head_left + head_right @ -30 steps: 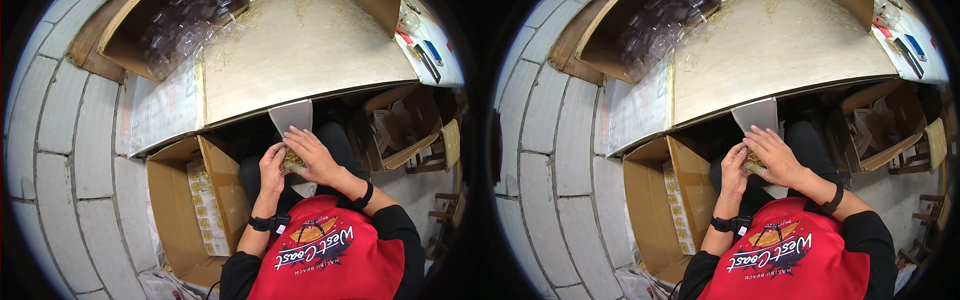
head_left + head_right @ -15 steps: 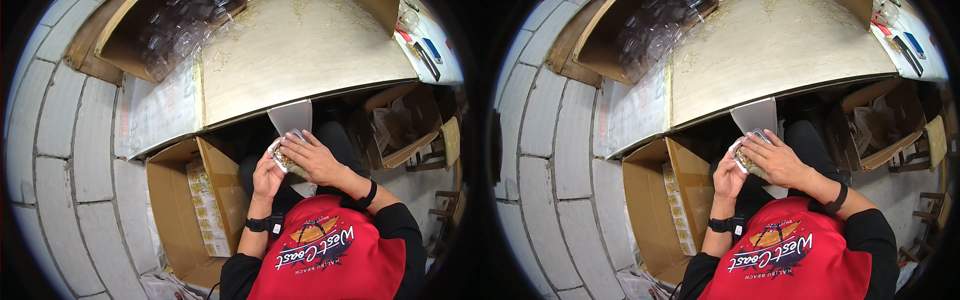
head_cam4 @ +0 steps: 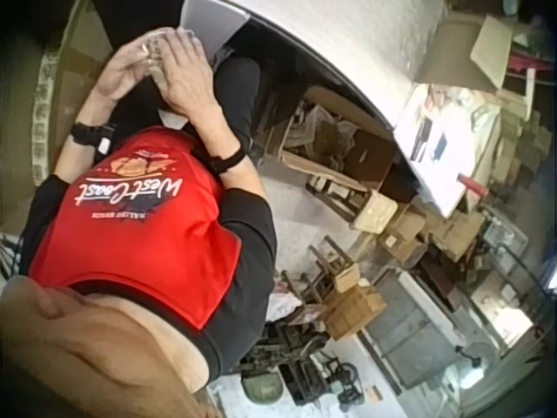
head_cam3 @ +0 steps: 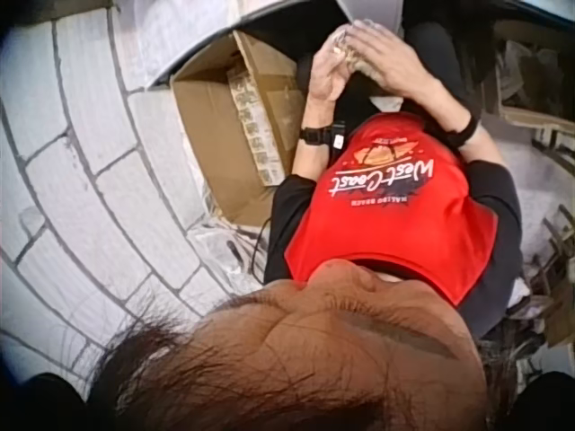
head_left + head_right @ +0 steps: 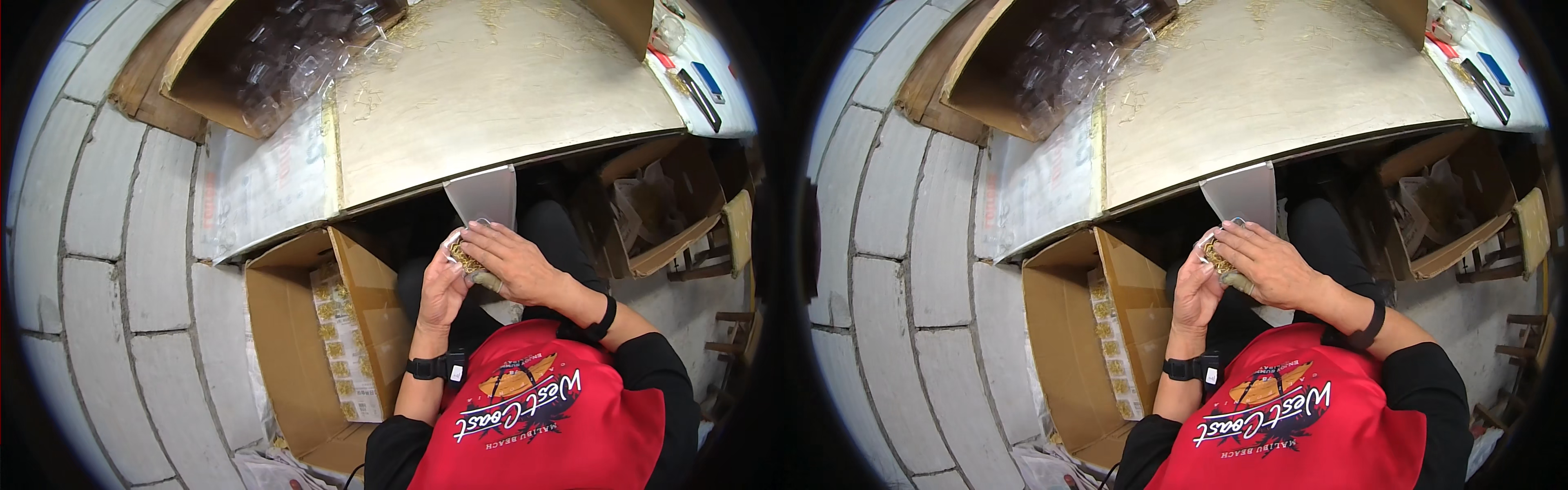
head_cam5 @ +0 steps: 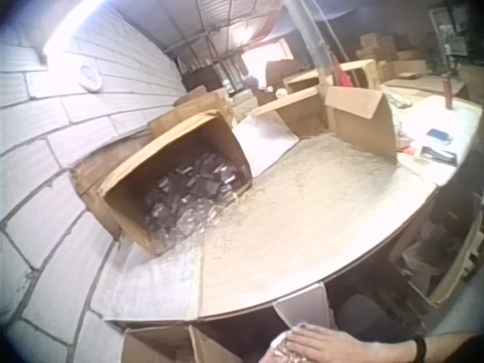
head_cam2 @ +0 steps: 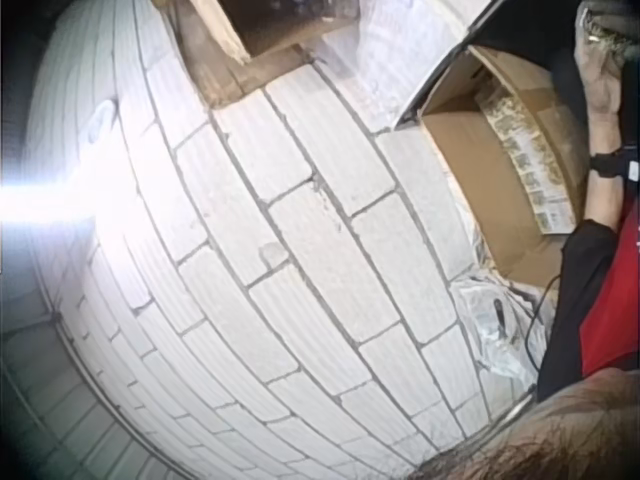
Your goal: The person sits on the floor and repeatedly scoops small yellow items from a table into a clear plastic container, then places the filled container into a cardboard box. This process is repeated multiple times throughout the video.
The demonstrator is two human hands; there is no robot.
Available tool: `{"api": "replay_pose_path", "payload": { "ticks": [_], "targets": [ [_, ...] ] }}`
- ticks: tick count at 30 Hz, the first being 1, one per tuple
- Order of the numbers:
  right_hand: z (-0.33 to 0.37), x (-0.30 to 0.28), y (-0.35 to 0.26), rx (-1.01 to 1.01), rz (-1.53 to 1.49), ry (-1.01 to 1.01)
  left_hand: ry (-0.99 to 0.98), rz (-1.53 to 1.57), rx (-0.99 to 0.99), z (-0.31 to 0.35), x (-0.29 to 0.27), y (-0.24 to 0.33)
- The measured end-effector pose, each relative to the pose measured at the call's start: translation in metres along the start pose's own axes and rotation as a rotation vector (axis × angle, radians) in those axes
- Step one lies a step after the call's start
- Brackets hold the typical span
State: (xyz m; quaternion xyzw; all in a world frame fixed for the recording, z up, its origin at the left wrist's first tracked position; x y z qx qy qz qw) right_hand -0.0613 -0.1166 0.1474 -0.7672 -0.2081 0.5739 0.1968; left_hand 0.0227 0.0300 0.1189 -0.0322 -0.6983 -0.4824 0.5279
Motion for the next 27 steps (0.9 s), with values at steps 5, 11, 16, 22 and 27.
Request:
{"api": "replay_pose_path", "payload": {
  "ticks": [5,11,16,22,27],
  "targets": [
    [-0.001,0.005,-0.004,-0.018,-0.03,0.03,0.099,-0.144,0.053,0.0,-0.02,-0.013],
    [0.0,0.008,-0.005,-0.014,-0.068,0.027,0.15,-0.159,0.059,0.002,-0.022,-0.016],
    [0.002,0.002,-0.004,-0.011,0.06,-0.02,0.165,-0.11,0.069,-0.001,-0.007,-0.009],
    [0.005,0.007,-0.008,-0.017,0.086,-0.05,0.231,-0.19,0.103,-0.002,-0.006,-0.013],
    [0.004,0.001,-0.004,-0.01,0.019,-0.054,0.219,-0.202,0.062,0.0,-0.021,-0.016]
  ]
}}
Point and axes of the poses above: each hand's wrist, its own z-axis away from the middle knuckle, its own x-axis out of the palm, y = z × x, the point moved 1 cm from there along -z, towards the middle knuckle, and after that the axes turned 11 degrees about x, right-handed, at the moved point
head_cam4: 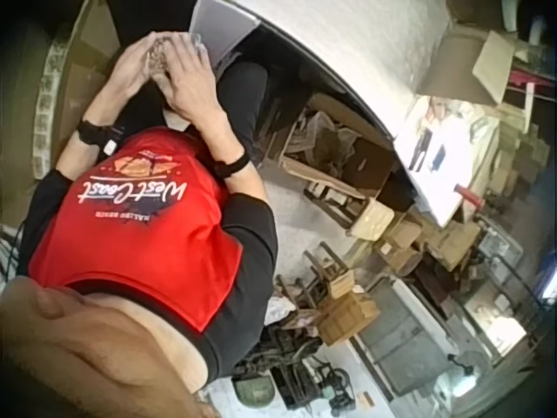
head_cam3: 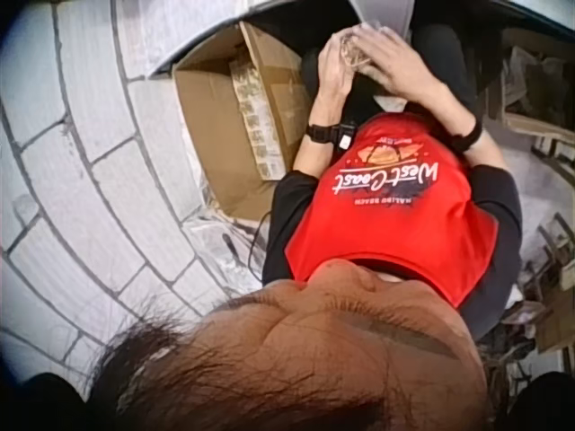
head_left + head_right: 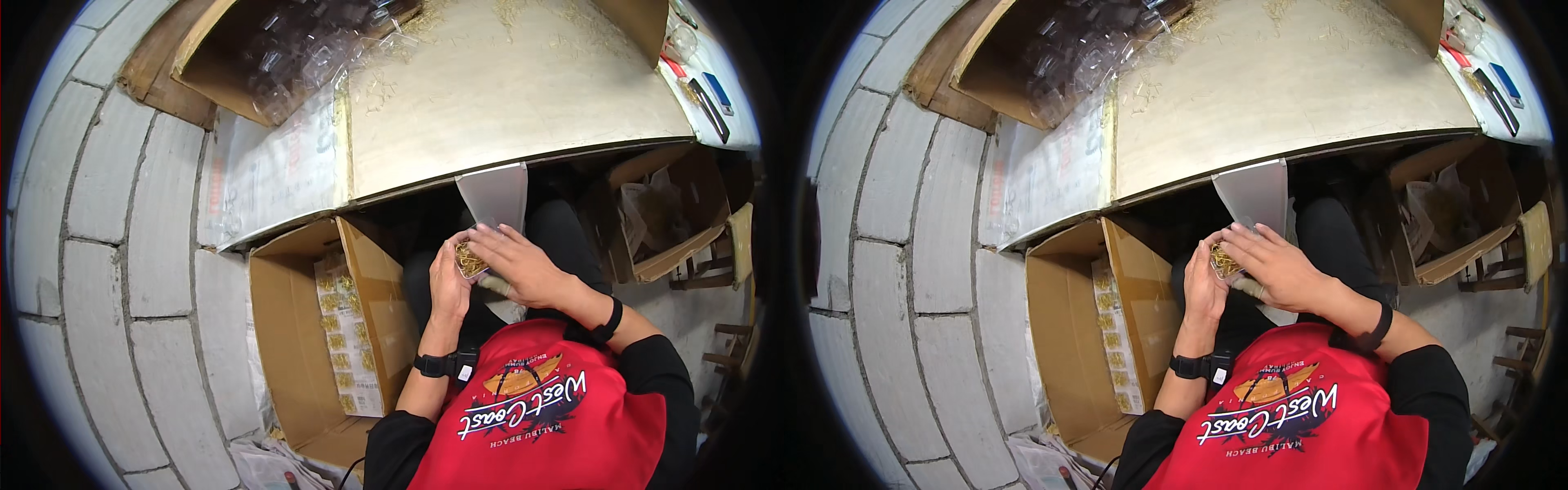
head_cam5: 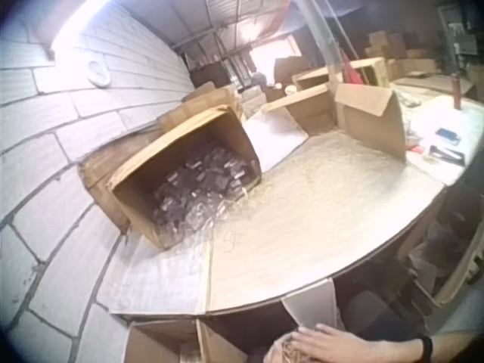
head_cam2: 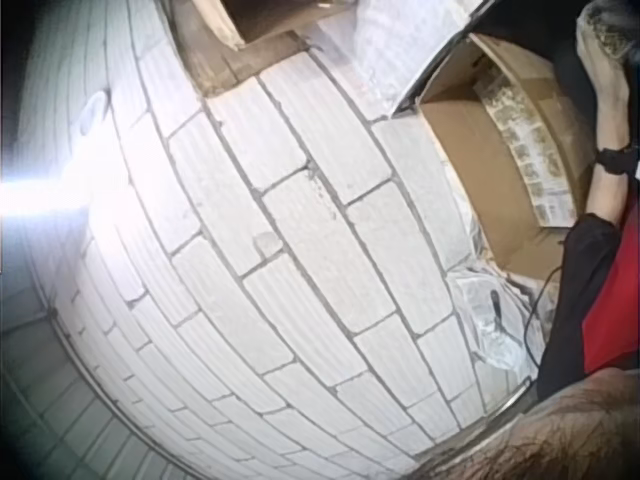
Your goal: The person sits on the floor and repeatedly scoops small yellow items from a table into a clear plastic container, then places the filled container into a cardboard box. This process is repeated multiple times throughout the video.
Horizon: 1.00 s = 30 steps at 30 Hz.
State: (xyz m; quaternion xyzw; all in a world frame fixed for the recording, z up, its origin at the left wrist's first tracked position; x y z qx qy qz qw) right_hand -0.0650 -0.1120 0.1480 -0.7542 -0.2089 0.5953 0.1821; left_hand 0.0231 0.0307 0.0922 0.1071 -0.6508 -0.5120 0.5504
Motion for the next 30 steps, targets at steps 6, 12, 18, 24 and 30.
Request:
{"api": "replay_pose_path", "payload": {
  "ticks": [6,12,18,24,30],
  "targets": [
    [0.002,-0.027,0.02,0.095,-0.333,0.242,-0.012,0.047,-0.043,-0.002,0.005,0.014],
    [0.013,-0.018,0.03,0.226,-0.351,0.304,-0.138,0.244,-0.023,-0.001,0.013,0.019],
    [0.006,0.003,0.05,0.678,-1.066,0.066,-0.164,0.059,-0.093,0.003,0.019,0.014],
    [0.001,0.008,0.039,0.639,-0.787,0.179,-0.127,0.028,-0.073,0.005,0.031,0.01],
    [0.005,-0.004,0.029,0.471,-0.341,0.221,-0.06,-0.064,-0.102,0.001,0.026,-0.005]
  ]
}}
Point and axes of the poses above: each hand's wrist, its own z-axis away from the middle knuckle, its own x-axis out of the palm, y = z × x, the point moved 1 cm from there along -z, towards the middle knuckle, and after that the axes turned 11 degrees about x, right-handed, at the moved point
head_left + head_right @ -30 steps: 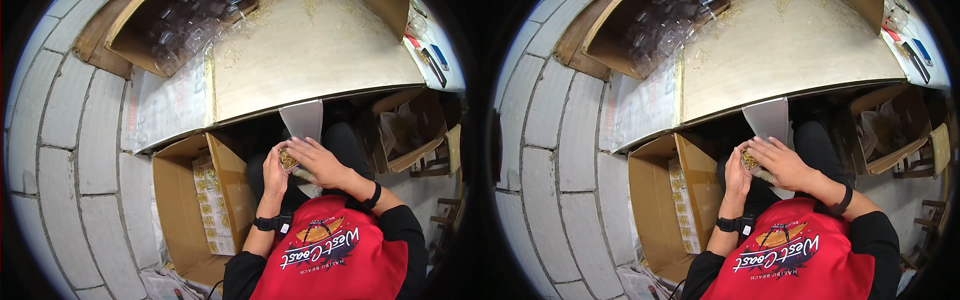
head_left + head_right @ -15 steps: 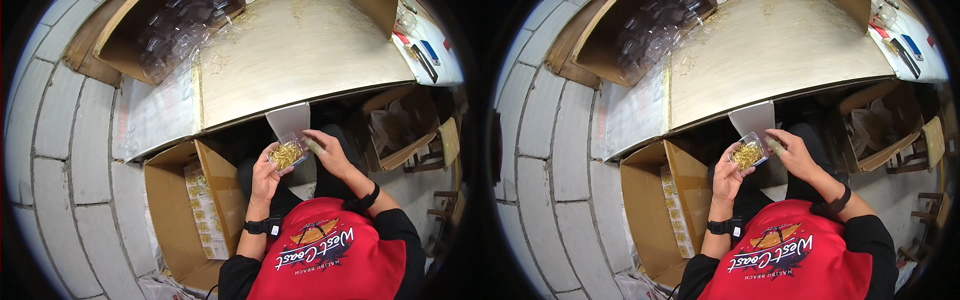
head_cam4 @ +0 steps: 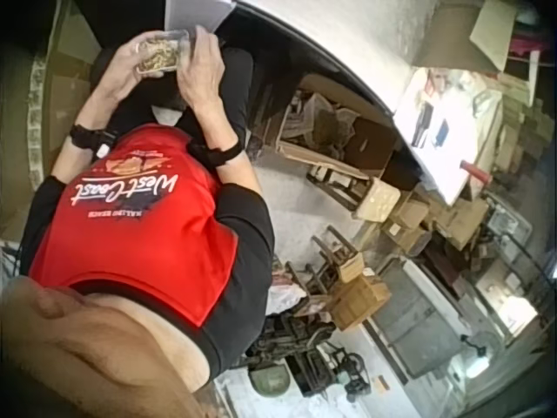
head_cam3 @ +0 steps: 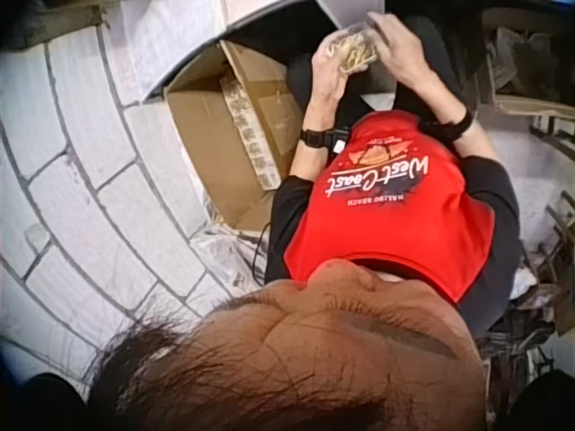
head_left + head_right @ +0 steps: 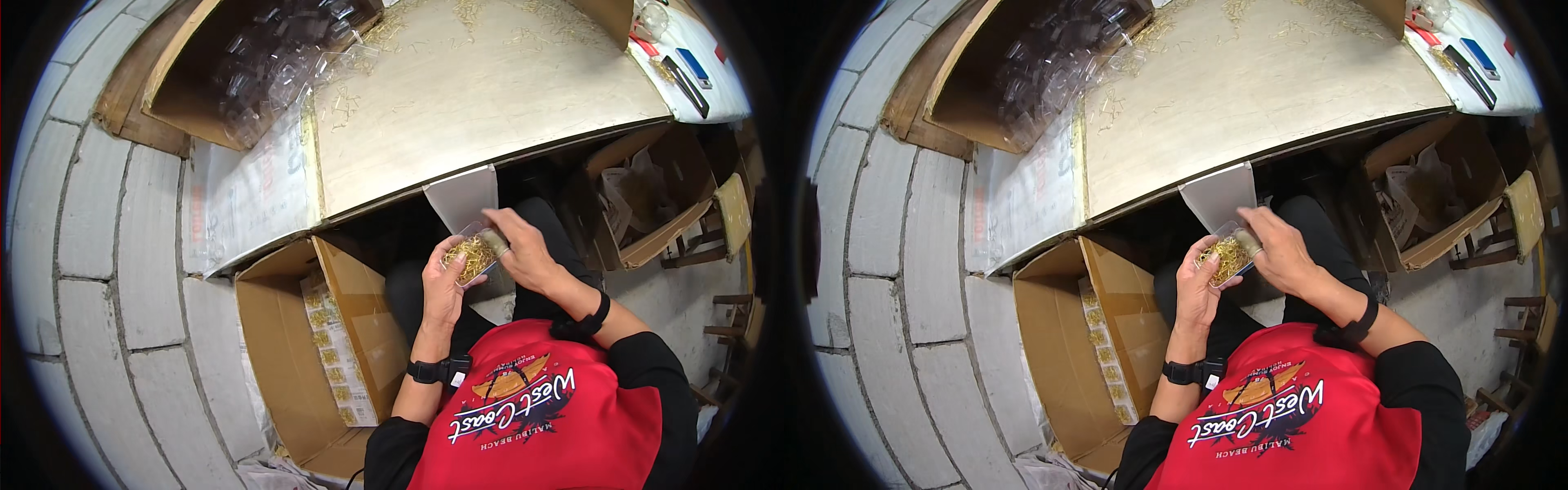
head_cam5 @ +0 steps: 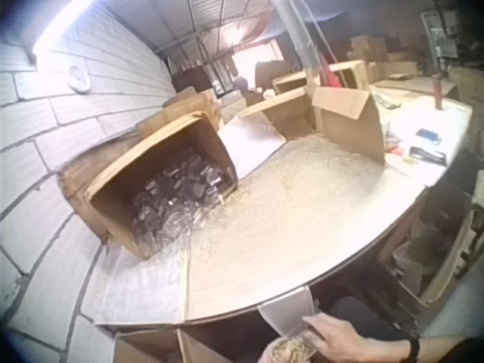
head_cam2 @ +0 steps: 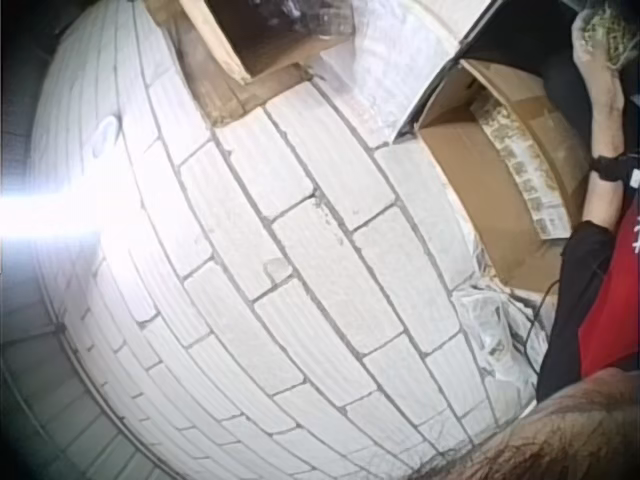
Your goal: The person sits on the floor and repeatedly scoops small yellow items from a table into a clear plastic container, then places the filled container into a cardboard box. This process is repeated multiple times throughout the video.
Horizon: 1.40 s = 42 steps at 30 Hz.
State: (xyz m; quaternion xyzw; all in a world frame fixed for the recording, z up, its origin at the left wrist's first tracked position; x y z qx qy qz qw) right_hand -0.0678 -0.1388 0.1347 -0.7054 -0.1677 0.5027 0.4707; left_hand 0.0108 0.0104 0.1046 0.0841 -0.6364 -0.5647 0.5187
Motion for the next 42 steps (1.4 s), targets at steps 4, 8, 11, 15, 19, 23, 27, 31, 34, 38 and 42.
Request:
{"api": "replay_pose_path", "payload": {
  "ticks": [4,8,11,15,19,23,27,31,34,38,42],
  "targets": [
    [0.009,-0.011,-0.005,-0.444,0.321,-0.05,0.012,0.017,0.035,-0.001,0.003,0.001],
    [0.019,-0.005,-0.002,-0.459,0.521,-0.193,0.027,0.115,0.049,-0.004,0.005,-0.001],
    [0.013,-0.006,-0.016,-0.46,0.509,-0.137,0.005,0.138,0.071,-0.008,0.011,0.008],
    [-0.002,0.0,-0.037,-0.5,0.517,-0.186,0.081,0.036,0.149,-0.017,0.002,0.029],
    [-0.017,-0.002,-0.08,-0.599,0.202,-0.141,-0.004,0.048,0.171,-0.017,-0.01,0.084],
    [-0.019,-0.007,-0.119,-0.642,0.031,-0.031,0.134,-0.199,0.287,0.014,-0.034,0.181],
    [-0.024,0.008,-0.095,-0.536,0.088,-0.096,0.331,-0.31,0.451,0.072,-0.121,0.251],
    [-0.021,0.018,-0.055,-0.331,0.18,-0.211,0.553,-0.283,0.483,0.155,-0.217,0.248],
    [-0.021,0.018,-0.033,-0.213,0.242,-0.268,0.71,-0.262,0.237,0.208,-0.308,0.184],
    [-0.027,0.022,-0.023,-0.147,0.285,-0.29,0.824,-0.243,-0.285,0.256,-0.339,0.111],
    [-0.031,0.037,-0.03,-0.141,0.349,-0.338,0.797,-0.195,-0.576,0.287,-0.354,0.02]
  ]
}}
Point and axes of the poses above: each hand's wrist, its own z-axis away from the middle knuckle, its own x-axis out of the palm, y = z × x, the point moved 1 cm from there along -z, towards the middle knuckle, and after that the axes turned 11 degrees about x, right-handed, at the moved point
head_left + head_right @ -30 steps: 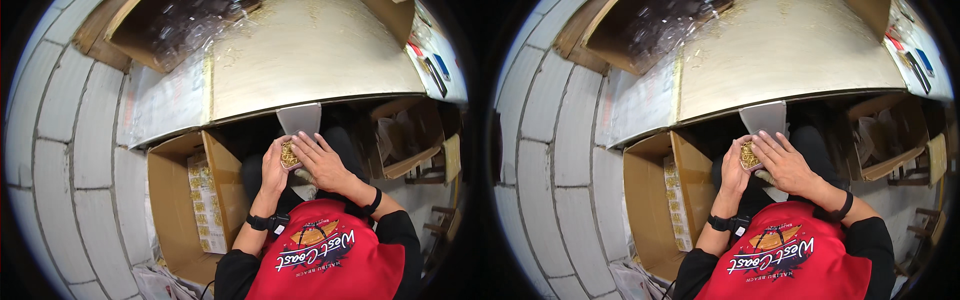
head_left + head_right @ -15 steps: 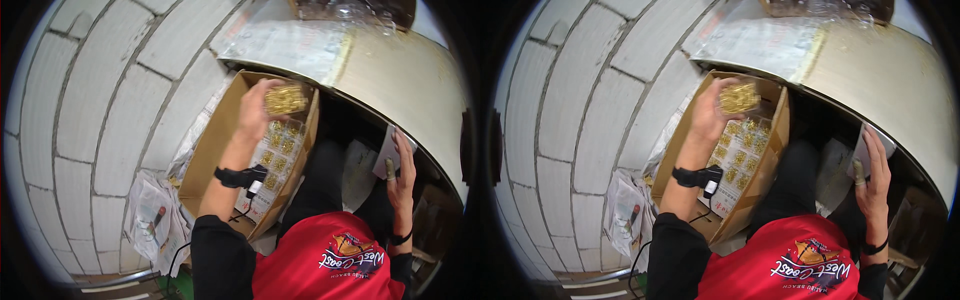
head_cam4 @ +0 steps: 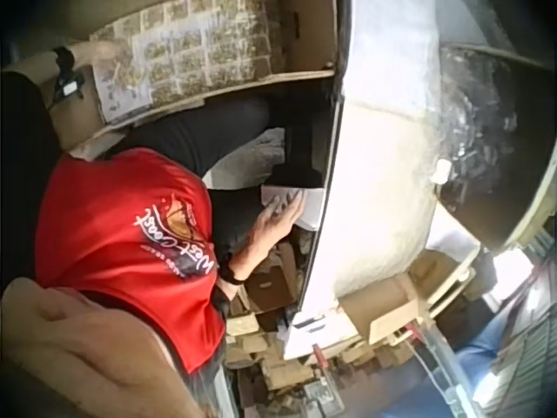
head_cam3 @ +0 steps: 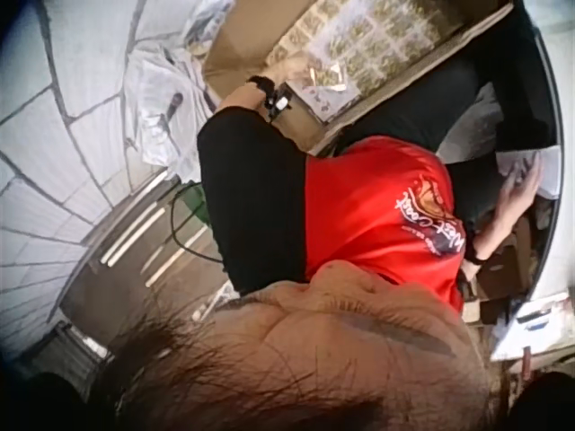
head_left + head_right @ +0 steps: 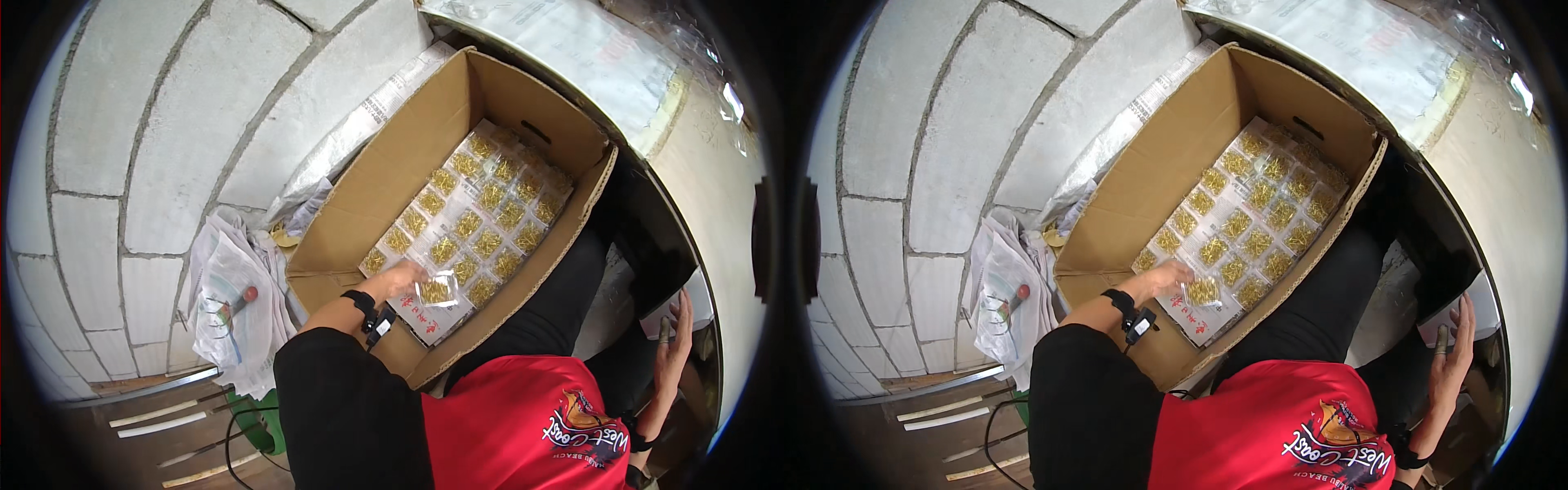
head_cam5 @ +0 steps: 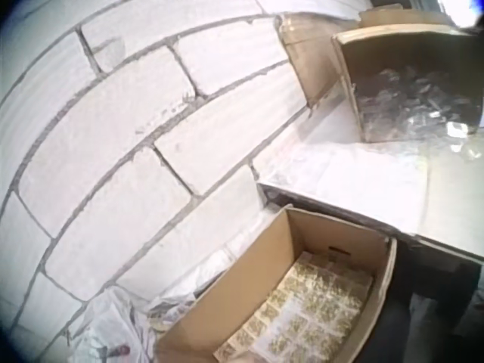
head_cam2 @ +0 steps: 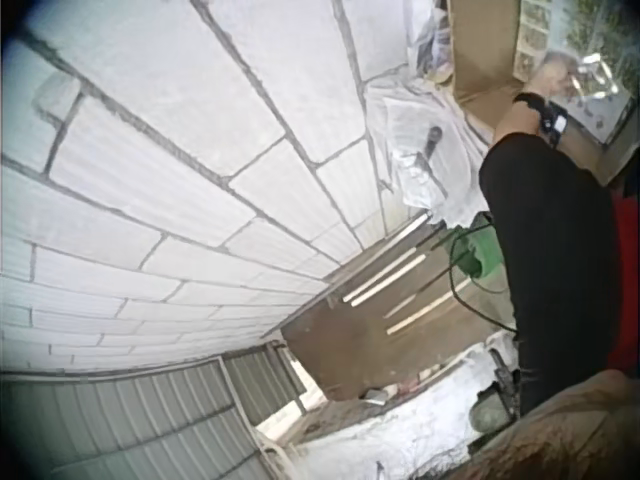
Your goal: The person sits on the floor and repeatedly scoops small yellow items from a table into a clear plastic container, then places the filled container into a cardboard box. This process is repeated multiple times throughout the video.
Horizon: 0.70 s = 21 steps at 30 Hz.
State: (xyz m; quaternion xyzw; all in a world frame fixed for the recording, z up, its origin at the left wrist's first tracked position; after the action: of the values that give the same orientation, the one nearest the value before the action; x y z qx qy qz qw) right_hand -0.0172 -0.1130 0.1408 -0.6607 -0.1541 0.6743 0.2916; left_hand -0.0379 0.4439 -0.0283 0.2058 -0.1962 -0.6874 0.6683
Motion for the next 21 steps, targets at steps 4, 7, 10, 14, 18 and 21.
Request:
{"api": "replay_pose_path", "payload": {
  "ticks": [4,7,10,14,18,21],
  "targets": [
    [-0.01,0.005,-0.015,-0.034,0.051,-0.052,-0.043,0.119,-0.092,-0.009,0.012,-0.071],
    [-0.009,0.005,-0.02,-0.042,0.057,-0.046,0.079,-0.01,-0.041,-0.003,0.032,-0.076],
    [-0.007,0.005,-0.025,-0.07,0.08,-0.029,0.068,-0.51,0.06,-0.014,0.028,-0.085],
    [-0.007,-0.013,-0.025,-0.127,0.17,0.054,-0.167,-1.078,0.329,-0.025,0.029,-0.052],
    [-0.008,-0.036,-0.027,-0.233,0.163,0.05,0.113,-1.045,0.379,-0.011,0.051,0.053],
    [-0.008,-0.06,-0.006,-0.277,0.131,0.155,0.281,-0.999,0.523,0.03,0.067,0.123]
  ]
}}
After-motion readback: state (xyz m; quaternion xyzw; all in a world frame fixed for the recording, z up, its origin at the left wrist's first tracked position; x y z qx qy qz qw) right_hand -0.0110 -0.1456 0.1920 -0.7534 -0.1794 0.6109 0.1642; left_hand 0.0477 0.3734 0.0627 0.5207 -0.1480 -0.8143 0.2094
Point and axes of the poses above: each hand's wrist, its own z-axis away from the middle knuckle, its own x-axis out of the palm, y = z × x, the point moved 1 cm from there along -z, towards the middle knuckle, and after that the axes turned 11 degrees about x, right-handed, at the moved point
